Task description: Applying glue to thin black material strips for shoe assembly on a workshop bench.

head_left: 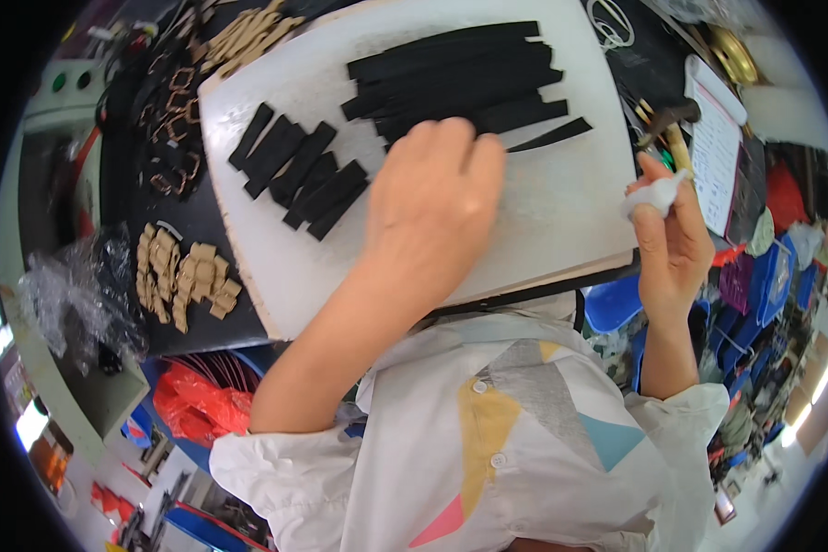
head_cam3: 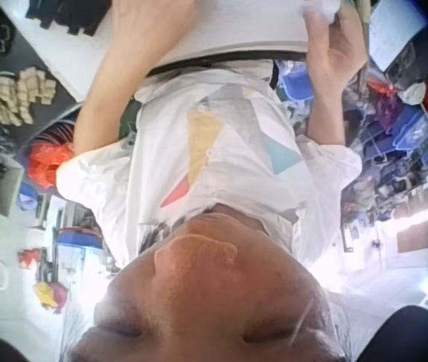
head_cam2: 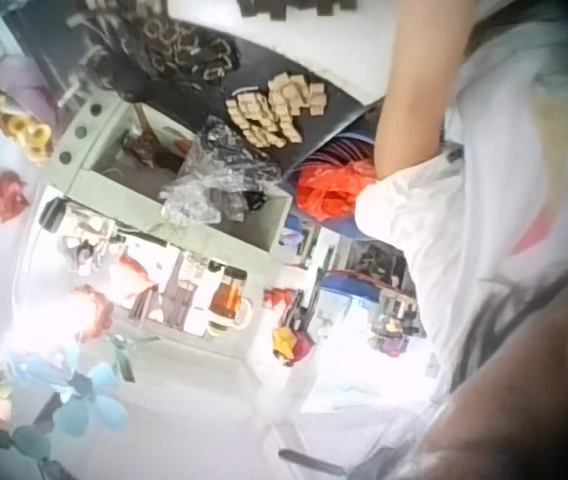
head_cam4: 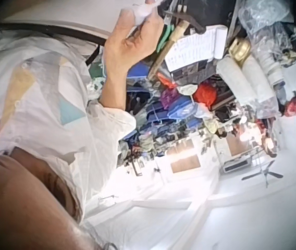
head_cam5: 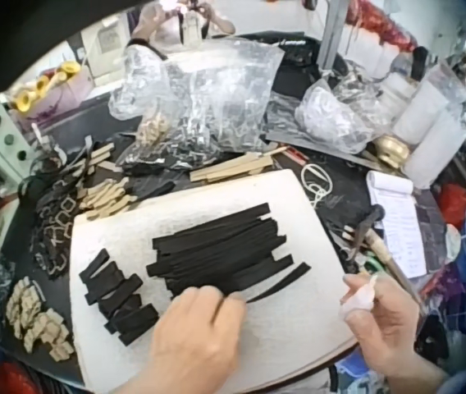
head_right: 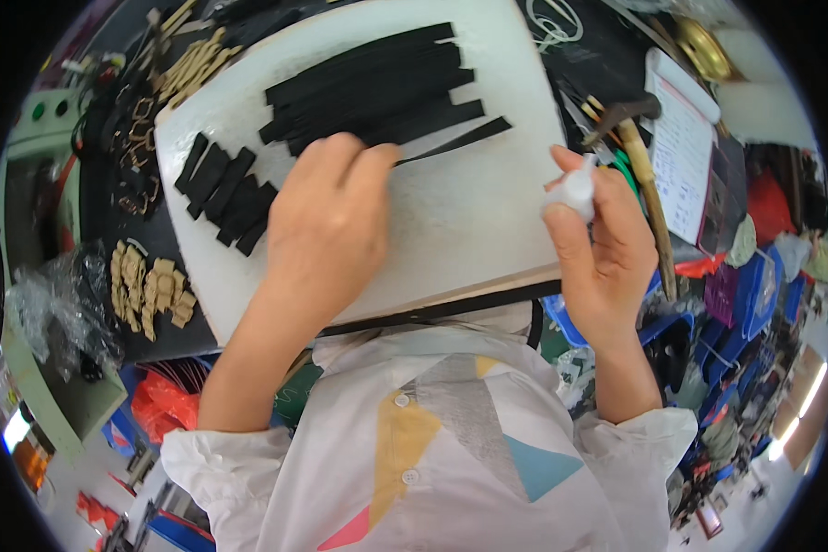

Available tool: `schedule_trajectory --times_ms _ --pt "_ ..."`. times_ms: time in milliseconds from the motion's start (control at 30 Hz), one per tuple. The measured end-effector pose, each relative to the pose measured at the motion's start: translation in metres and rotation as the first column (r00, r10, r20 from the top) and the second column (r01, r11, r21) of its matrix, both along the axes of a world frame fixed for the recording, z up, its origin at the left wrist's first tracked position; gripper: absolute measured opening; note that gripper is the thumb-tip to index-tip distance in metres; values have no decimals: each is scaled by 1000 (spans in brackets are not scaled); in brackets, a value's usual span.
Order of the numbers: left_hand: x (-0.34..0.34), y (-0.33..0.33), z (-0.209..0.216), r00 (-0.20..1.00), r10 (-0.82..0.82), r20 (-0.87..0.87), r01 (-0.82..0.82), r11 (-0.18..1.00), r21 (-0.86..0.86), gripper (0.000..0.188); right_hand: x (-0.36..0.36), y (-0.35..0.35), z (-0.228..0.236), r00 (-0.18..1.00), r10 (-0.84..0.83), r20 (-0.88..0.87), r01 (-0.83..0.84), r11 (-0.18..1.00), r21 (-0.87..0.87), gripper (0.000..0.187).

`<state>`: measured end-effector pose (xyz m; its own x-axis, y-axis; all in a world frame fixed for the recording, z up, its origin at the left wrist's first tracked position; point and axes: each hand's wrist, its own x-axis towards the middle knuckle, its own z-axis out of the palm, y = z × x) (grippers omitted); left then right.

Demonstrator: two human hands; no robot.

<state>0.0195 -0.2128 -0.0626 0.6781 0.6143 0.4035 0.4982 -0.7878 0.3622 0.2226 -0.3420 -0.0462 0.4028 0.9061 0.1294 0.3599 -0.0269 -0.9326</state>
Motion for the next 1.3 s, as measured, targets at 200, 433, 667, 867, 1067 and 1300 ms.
schedule_trajectory --times_ms 200,433,667,867,1067,1300 --pt "-24 -37 10 908 382 174 -89 581 -809 11 1 3 10 947 151 285 -115 983 -140 26" --pt "-30 -55 8 827 528 194 -85 458 -885 14 -3 28 14 551 209 808 -407 913 41 41" --pt "-30 -58 0 788 567 239 -73 472 -878 11 -18 38 16 260 121 958 -544 838 42 38" --pt "-32 -57 -4 800 540 260 -75 520 -851 11 -26 43 17 157 108 982 -591 807 6 36" --pt "-33 -57 -5 810 527 257 -95 551 -829 11 -15 44 24 99 90 991 -550 835 -21 35" --pt "-35 -56 -2 855 474 211 -93 540 -837 13 -22 39 27 153 184 971 -500 862 -84 35"
